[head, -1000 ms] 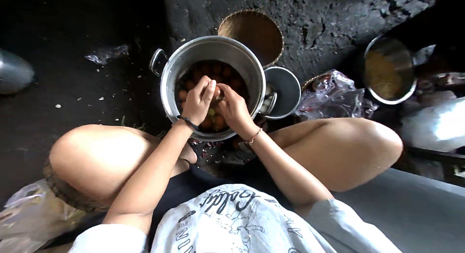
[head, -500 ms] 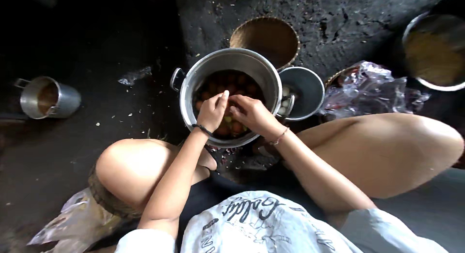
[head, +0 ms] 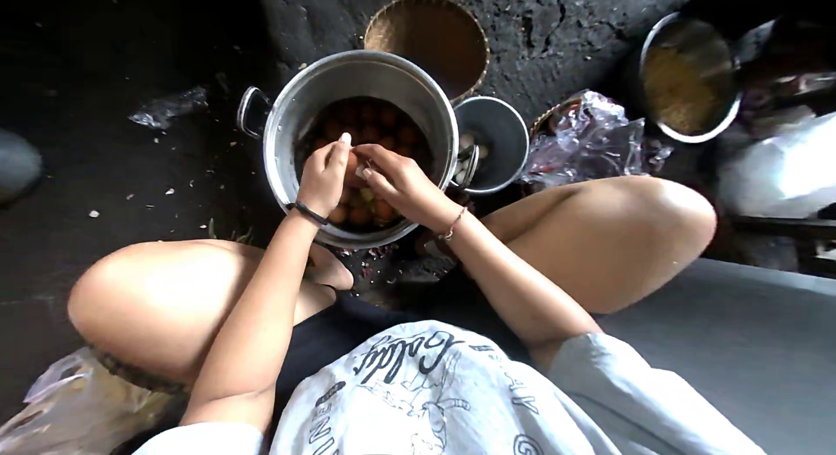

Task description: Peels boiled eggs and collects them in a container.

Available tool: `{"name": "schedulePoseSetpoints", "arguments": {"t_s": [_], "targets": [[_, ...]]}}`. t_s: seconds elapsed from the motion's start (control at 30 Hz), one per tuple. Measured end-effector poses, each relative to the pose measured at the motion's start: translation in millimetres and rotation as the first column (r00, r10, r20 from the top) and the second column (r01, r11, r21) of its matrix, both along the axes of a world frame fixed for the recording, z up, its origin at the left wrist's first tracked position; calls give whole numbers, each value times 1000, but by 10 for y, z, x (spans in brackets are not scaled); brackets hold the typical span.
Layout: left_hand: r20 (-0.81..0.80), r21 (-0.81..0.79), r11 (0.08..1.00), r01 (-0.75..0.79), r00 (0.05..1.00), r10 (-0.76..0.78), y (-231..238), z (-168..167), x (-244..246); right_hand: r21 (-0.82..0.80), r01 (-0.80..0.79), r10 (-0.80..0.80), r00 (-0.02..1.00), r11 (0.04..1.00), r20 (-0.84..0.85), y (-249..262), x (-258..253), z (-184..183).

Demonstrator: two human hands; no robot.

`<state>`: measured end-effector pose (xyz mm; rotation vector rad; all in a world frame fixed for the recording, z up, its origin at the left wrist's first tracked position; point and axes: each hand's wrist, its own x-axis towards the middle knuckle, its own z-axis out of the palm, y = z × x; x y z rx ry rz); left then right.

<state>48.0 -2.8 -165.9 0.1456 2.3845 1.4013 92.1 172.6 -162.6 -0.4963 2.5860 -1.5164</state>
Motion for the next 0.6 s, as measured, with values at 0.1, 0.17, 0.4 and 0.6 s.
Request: {"name": "schedulePoseSetpoints", "arguments": {"t_s": [0.1, 0.17, 0.4, 0.6], "targets": [[-9, 13, 1000, -23, 1000, 23, -3, 16, 15, -1, 21, -21, 1000, 1000, 6, -47, 11, -2], [-35, 17, 1000, -15, 999, 16, 2, -1, 19, 43, 30, -30, 1000, 999, -1, -52, 22, -5], [-65, -22, 1000, 7, 998, -8, 15, -36, 29, 147, 84, -77, 996, 986, -53, -98, 75, -22], [-140, -34, 997, 63, 988, -67, 2, -19, 16, 90, 59, -59, 998, 994, 2, -64, 44, 0]]}}
